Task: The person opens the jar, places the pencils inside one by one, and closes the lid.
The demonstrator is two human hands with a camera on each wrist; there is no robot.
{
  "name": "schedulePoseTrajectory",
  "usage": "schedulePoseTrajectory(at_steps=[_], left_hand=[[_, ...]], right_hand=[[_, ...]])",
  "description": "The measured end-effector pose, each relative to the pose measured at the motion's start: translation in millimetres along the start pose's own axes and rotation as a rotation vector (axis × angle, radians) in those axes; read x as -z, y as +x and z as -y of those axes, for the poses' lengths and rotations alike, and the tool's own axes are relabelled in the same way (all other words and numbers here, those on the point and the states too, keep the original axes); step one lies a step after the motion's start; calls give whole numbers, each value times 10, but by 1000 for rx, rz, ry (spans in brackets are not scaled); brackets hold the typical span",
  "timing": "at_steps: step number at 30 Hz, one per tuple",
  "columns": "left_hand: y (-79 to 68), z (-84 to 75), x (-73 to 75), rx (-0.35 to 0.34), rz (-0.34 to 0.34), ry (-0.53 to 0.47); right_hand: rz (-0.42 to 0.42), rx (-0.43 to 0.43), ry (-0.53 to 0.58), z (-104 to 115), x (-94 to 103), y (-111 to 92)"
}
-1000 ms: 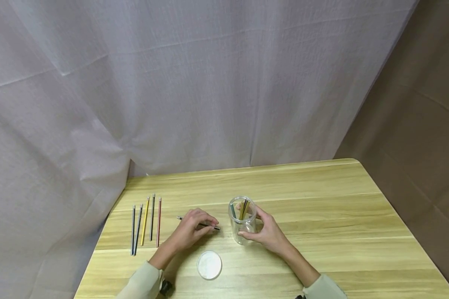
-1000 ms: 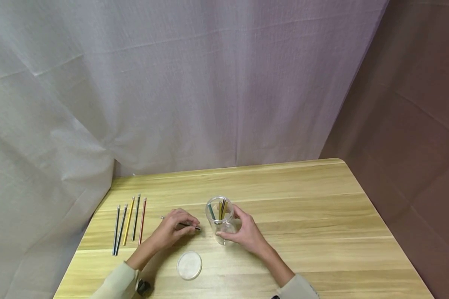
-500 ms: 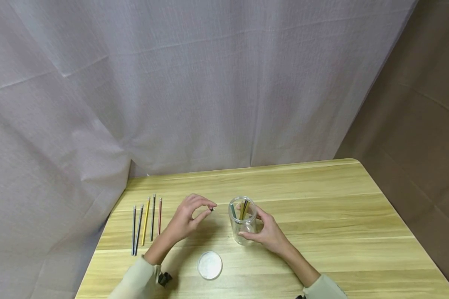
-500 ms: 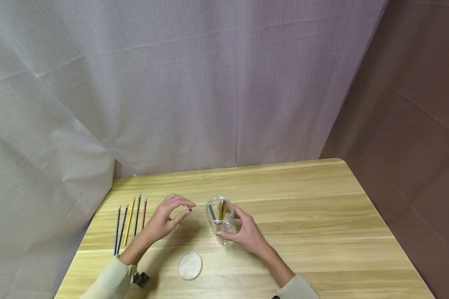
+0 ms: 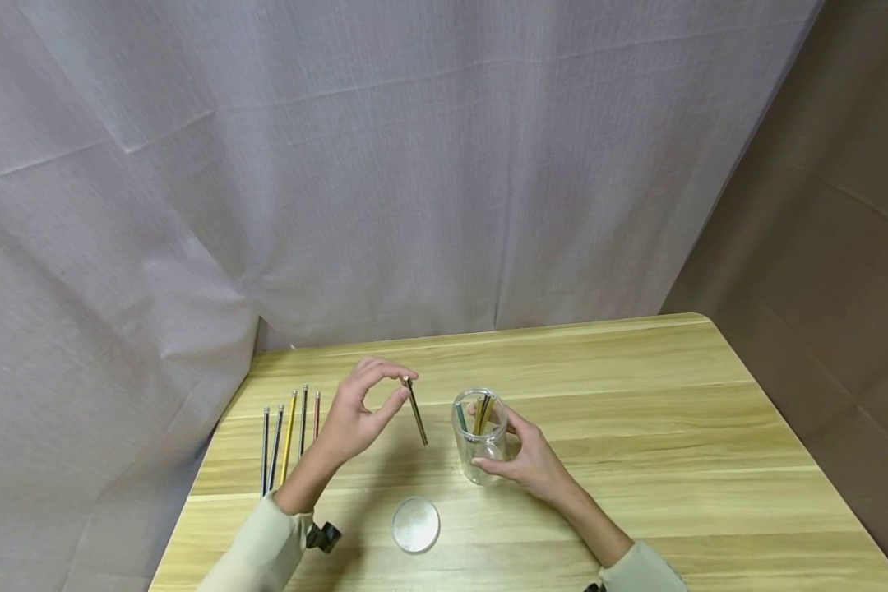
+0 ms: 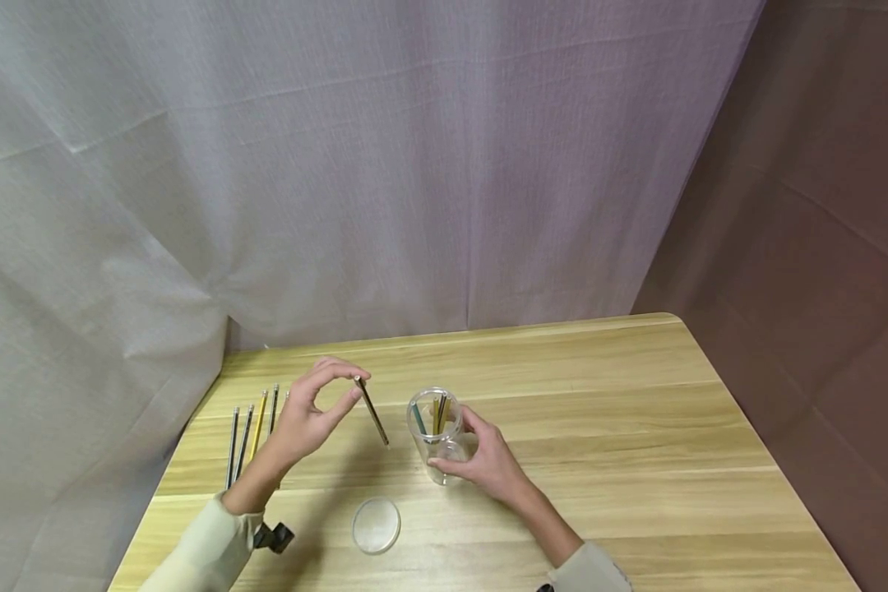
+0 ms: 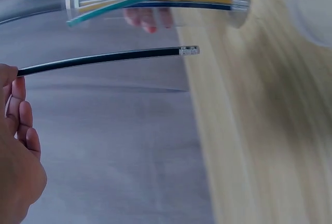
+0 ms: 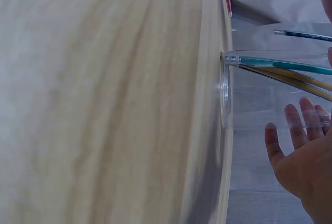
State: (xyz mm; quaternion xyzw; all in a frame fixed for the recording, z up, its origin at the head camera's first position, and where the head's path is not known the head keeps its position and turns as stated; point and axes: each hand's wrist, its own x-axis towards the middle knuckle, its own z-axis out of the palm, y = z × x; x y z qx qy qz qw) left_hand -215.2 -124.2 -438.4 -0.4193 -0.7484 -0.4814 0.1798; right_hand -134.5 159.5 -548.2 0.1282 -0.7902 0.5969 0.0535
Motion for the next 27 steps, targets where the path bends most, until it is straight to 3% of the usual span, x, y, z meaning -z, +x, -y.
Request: schedulePoseTrajectory(at_steps=[10, 20, 27], left_hand=[[220, -183, 69, 53, -90, -74], [452, -364, 86, 56, -172, -189], [557, -459, 67, 19, -202, -237]], right_hand=[[1, 25, -7, -12, 3, -6], [-1, 41, -6, -18, -3, -4], [3, 28, -7, -15, -19, -13]])
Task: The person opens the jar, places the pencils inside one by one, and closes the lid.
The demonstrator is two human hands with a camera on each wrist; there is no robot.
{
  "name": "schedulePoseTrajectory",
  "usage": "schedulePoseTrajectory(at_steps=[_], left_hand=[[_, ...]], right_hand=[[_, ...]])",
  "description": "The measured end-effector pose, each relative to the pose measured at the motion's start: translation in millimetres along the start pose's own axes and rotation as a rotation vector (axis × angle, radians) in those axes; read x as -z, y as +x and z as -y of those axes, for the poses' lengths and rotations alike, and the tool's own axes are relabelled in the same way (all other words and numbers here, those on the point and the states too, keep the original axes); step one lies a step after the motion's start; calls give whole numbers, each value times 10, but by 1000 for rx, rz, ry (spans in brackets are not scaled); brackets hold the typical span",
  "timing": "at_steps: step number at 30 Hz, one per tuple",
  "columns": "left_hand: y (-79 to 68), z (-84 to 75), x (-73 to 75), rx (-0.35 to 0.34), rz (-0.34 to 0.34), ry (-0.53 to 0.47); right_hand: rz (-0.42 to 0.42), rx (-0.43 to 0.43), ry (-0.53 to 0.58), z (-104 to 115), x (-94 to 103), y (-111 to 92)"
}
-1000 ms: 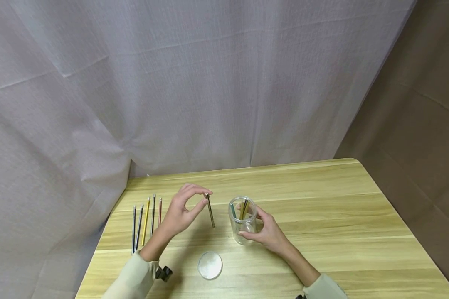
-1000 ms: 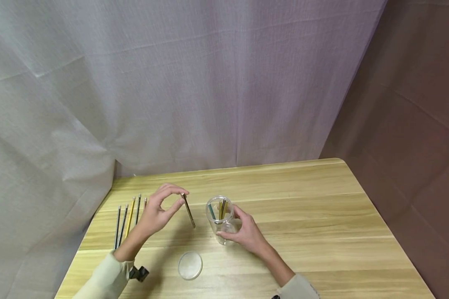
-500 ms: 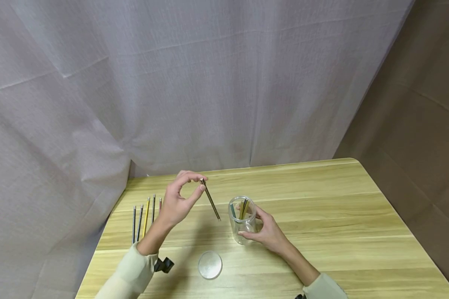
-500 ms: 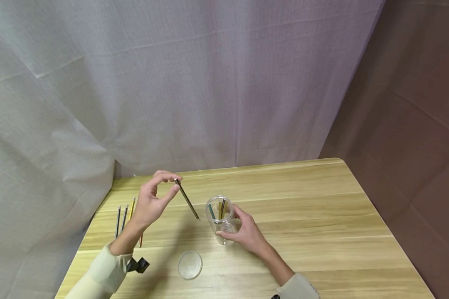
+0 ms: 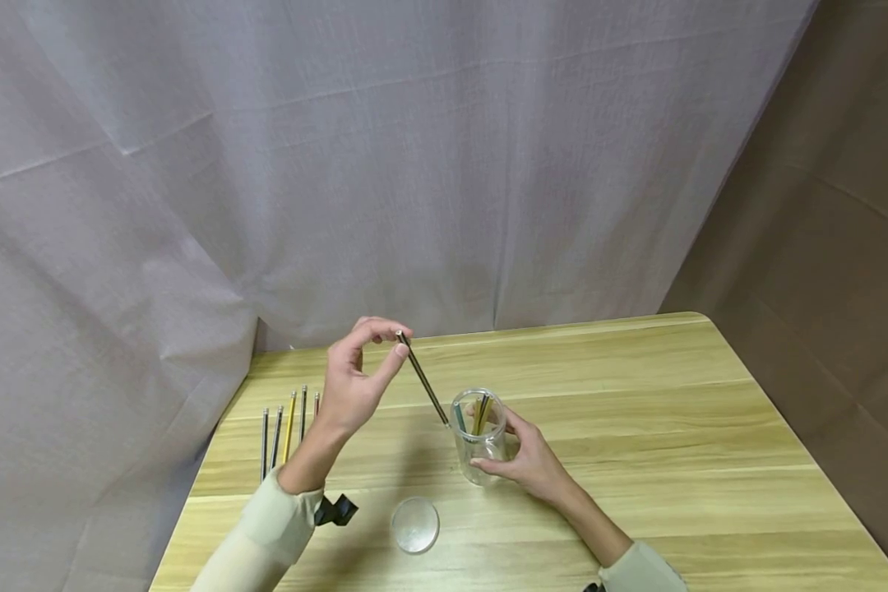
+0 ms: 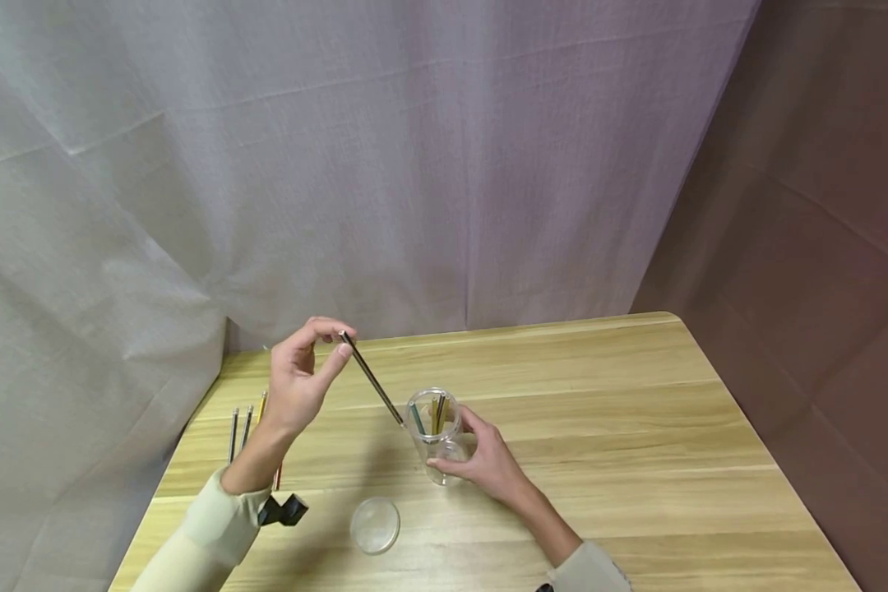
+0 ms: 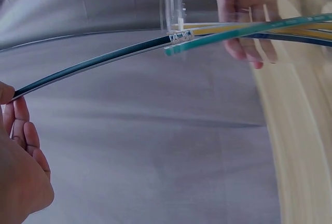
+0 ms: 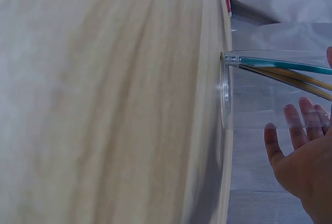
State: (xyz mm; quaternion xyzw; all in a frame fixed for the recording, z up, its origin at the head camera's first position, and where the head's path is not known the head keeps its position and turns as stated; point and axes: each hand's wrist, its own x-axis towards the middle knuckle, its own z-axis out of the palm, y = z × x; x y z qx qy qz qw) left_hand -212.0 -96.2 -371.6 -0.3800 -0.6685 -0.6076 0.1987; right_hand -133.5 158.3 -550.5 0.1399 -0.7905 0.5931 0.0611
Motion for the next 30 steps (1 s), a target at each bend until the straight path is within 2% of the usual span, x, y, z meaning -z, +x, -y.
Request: schedulePoseTrajectory(at_steps=[23, 27, 30], left_hand=[[158, -118, -102, -78, -62, -92], [145, -106, -140, -85, -65, -113], [90, -67, -182, -63, -46, -110]], right_hand=[[5, -2, 4, 23, -9, -8], [5, -4, 12, 28, -11, -11], [4, 4, 7, 24, -15, -13]])
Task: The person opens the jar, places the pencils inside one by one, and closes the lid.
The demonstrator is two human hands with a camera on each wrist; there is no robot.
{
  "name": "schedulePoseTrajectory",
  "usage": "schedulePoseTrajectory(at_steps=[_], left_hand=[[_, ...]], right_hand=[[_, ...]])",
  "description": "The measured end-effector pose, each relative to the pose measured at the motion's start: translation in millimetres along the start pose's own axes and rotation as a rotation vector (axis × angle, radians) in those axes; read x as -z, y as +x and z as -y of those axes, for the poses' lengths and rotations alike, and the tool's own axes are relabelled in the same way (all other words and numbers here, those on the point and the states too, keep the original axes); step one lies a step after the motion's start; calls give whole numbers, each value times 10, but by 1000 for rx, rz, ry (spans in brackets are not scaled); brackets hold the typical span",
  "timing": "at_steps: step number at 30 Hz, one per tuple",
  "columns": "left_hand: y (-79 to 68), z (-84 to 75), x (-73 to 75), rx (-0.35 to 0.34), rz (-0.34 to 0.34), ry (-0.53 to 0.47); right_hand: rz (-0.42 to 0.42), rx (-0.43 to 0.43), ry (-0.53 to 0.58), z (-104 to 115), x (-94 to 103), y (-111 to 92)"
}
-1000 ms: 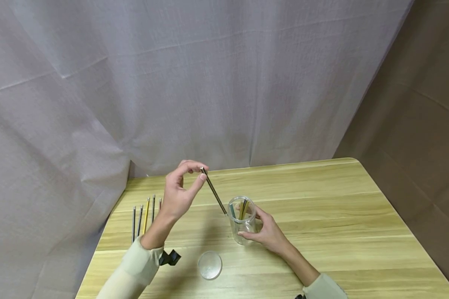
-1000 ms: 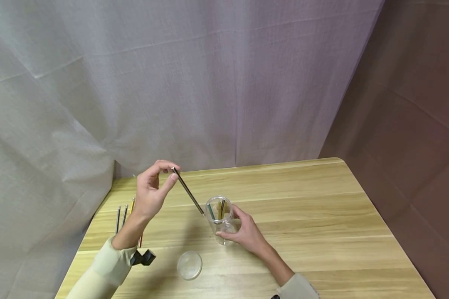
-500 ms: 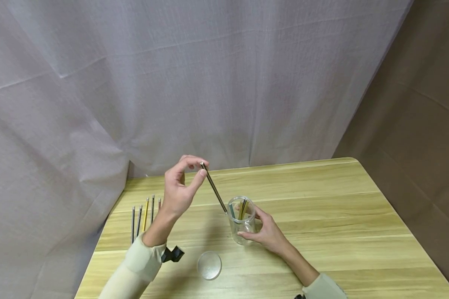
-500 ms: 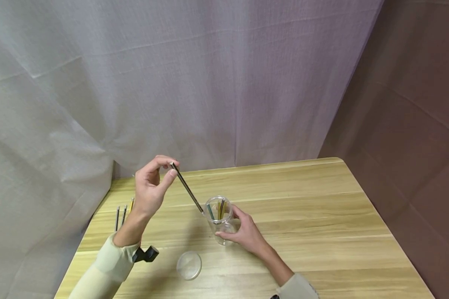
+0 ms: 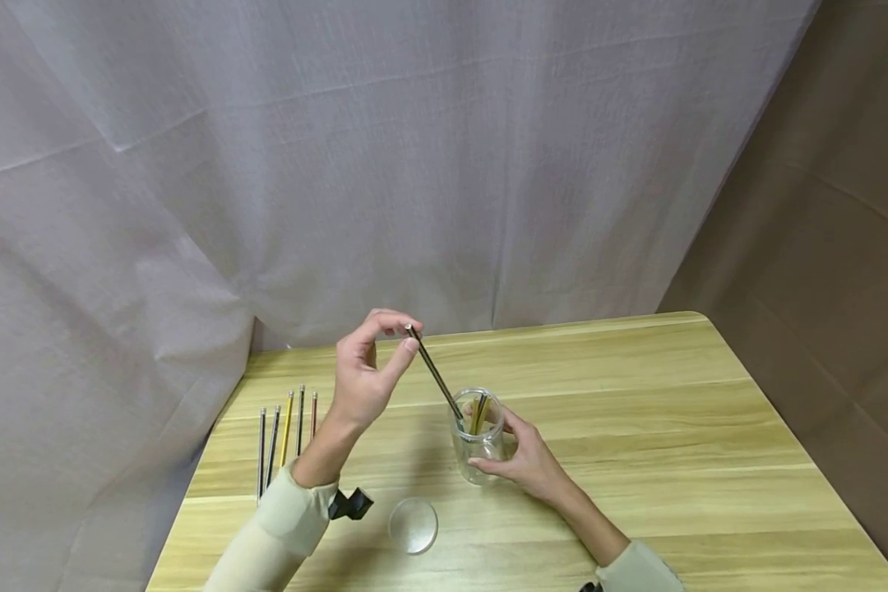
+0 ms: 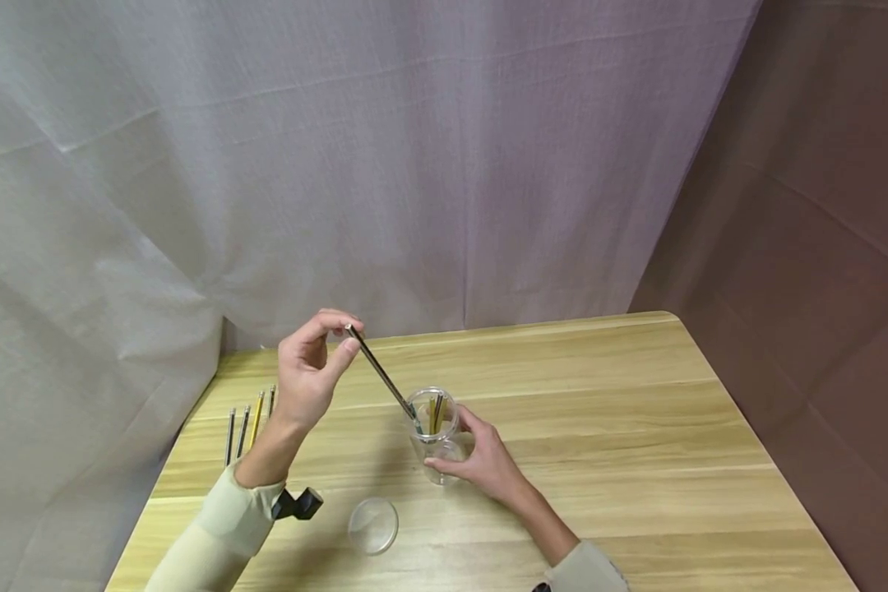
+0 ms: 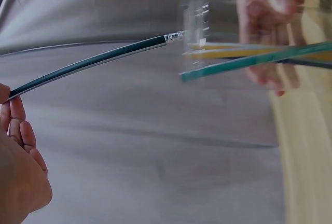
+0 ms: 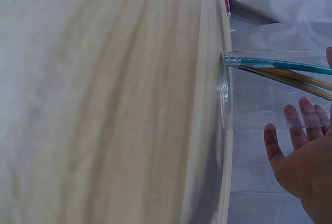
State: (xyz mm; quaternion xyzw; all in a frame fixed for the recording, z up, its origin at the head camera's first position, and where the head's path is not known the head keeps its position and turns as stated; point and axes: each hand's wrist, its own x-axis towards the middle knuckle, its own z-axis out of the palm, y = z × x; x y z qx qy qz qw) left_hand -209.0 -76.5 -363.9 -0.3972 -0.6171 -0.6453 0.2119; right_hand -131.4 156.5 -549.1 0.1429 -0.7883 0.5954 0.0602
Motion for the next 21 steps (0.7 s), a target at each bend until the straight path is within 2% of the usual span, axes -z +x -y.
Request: schedulePoseTrajectory(at_steps=[15, 21], left_hand=[[-362, 194, -104, 170, 75, 43], [-520, 319, -116, 237, 117, 77]], right_hand=[[-3, 4, -15, 19, 3, 6], [0, 17, -15, 12, 8, 4]])
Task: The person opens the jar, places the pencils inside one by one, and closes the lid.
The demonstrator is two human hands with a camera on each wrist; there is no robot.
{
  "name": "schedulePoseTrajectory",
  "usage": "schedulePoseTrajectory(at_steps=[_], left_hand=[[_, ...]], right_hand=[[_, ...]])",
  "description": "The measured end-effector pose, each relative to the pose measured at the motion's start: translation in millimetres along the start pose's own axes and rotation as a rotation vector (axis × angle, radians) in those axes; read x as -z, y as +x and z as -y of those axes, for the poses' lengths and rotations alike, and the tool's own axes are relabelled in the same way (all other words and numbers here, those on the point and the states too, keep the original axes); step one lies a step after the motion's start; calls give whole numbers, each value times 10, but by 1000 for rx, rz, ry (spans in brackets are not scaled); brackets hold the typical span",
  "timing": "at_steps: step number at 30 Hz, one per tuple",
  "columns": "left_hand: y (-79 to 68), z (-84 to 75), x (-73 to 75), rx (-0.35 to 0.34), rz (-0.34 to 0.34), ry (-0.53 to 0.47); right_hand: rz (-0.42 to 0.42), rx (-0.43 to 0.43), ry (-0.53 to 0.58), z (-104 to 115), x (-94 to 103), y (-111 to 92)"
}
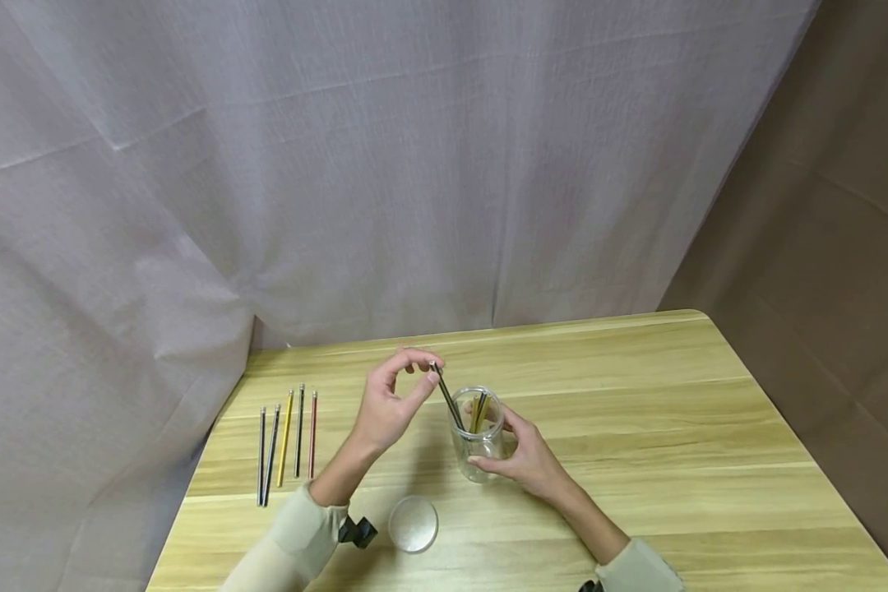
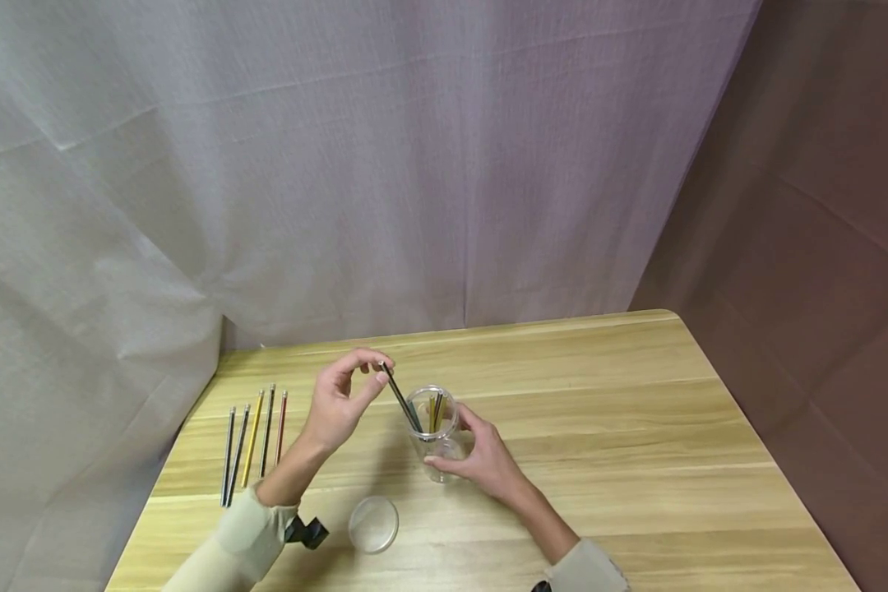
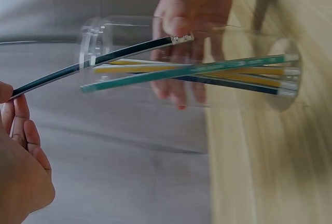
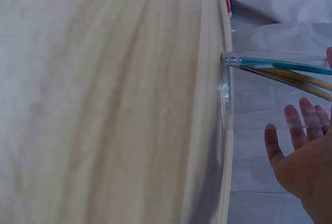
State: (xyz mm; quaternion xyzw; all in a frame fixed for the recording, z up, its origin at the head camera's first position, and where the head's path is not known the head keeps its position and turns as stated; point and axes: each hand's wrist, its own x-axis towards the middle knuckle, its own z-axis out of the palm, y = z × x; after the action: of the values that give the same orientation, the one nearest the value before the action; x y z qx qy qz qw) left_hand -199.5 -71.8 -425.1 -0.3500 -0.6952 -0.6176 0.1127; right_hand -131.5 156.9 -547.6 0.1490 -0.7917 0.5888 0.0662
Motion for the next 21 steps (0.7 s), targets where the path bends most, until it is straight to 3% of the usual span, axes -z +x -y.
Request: schedulePoseTrajectory(at_steps=[6, 14, 21], left_hand=[[-93, 121, -45, 52, 21, 28], [-145, 140, -110, 128, 29, 57], [-168, 179, -115, 120, 24, 63]], right_hand=[[-4, -12, -8, 10, 3, -2], [-6, -17, -20, 5, 1, -2], [-6, -13, -21, 12, 0, -7]])
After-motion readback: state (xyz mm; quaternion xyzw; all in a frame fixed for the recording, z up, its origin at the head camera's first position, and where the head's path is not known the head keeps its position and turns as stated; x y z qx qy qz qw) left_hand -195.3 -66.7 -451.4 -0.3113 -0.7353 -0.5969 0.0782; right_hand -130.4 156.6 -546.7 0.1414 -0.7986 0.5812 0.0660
